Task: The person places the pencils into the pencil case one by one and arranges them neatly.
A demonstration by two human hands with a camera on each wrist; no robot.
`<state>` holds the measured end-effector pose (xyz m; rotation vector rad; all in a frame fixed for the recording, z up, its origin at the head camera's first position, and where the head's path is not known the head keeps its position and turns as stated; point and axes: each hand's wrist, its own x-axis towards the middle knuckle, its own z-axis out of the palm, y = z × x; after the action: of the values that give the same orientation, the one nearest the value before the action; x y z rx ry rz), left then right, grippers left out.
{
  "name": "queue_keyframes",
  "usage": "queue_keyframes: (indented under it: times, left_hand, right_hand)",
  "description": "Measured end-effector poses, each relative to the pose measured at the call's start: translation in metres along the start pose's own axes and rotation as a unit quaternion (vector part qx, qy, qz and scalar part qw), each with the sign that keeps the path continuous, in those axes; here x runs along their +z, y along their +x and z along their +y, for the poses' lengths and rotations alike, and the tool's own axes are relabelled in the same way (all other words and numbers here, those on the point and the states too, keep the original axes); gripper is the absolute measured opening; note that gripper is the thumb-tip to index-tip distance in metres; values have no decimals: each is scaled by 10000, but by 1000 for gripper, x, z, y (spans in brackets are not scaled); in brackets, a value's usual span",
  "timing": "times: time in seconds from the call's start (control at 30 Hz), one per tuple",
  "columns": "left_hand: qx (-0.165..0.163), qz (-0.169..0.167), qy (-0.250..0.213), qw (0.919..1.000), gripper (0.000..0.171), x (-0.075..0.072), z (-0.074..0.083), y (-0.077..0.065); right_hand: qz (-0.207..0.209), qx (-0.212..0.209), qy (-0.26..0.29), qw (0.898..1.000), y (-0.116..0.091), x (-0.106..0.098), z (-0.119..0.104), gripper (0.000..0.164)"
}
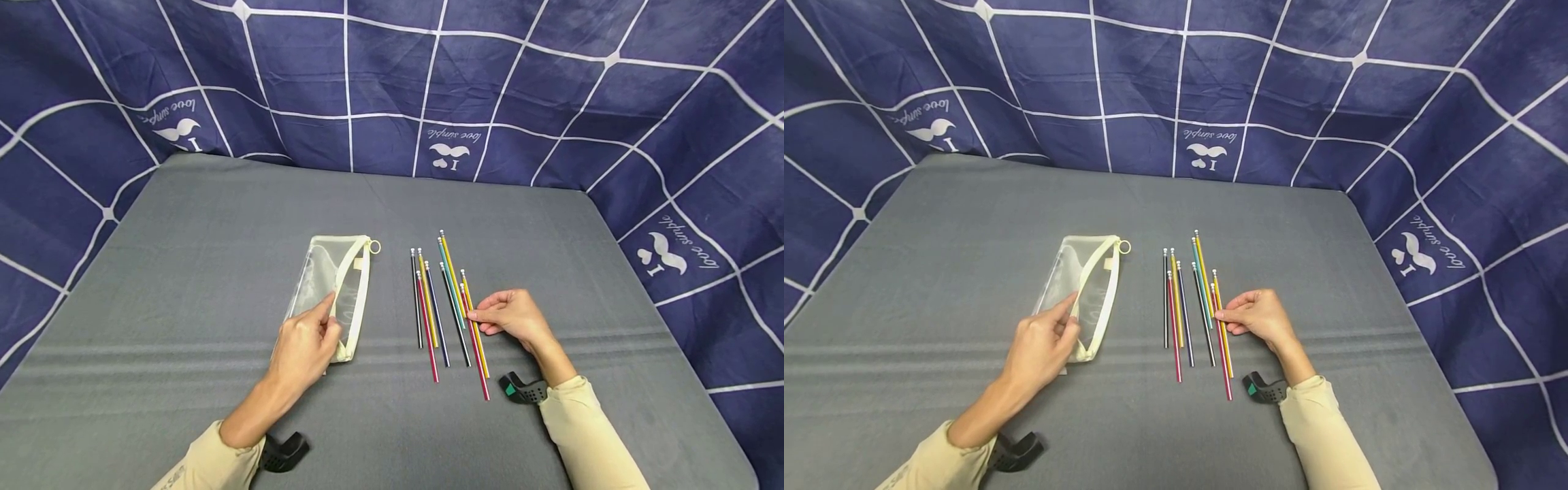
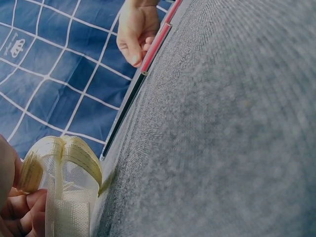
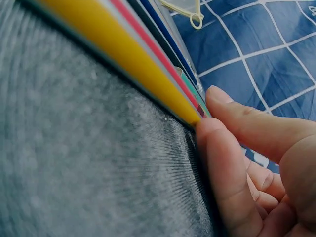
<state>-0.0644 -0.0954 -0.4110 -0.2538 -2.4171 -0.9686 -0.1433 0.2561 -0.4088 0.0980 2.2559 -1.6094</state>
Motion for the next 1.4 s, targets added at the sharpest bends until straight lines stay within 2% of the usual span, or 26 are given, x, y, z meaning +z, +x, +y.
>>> queue_keyframes:
  times: [0.3, 0.83, 1.17, 1.4]
  left_hand:
    - [68, 15, -34, 10000, 42, -1, -1, 0]
    - [93, 5, -15, 10000, 41, 0, -1, 1]
    - [96, 5, -45, 9999, 41, 0, -1, 1]
    - [83, -14, -27, 10000, 41, 0, -1, 1]
  right_hand:
    - [-47, 88, -322, 9994, -2, 0, -4, 25]
    - [-29, 339, -549, 9979, -9, -5, -10, 26]
    - [-67, 280, -850, 9960, -10, -9, -11, 22]
    - [-76, 241, -783, 9966, -11, -9, -10, 19]
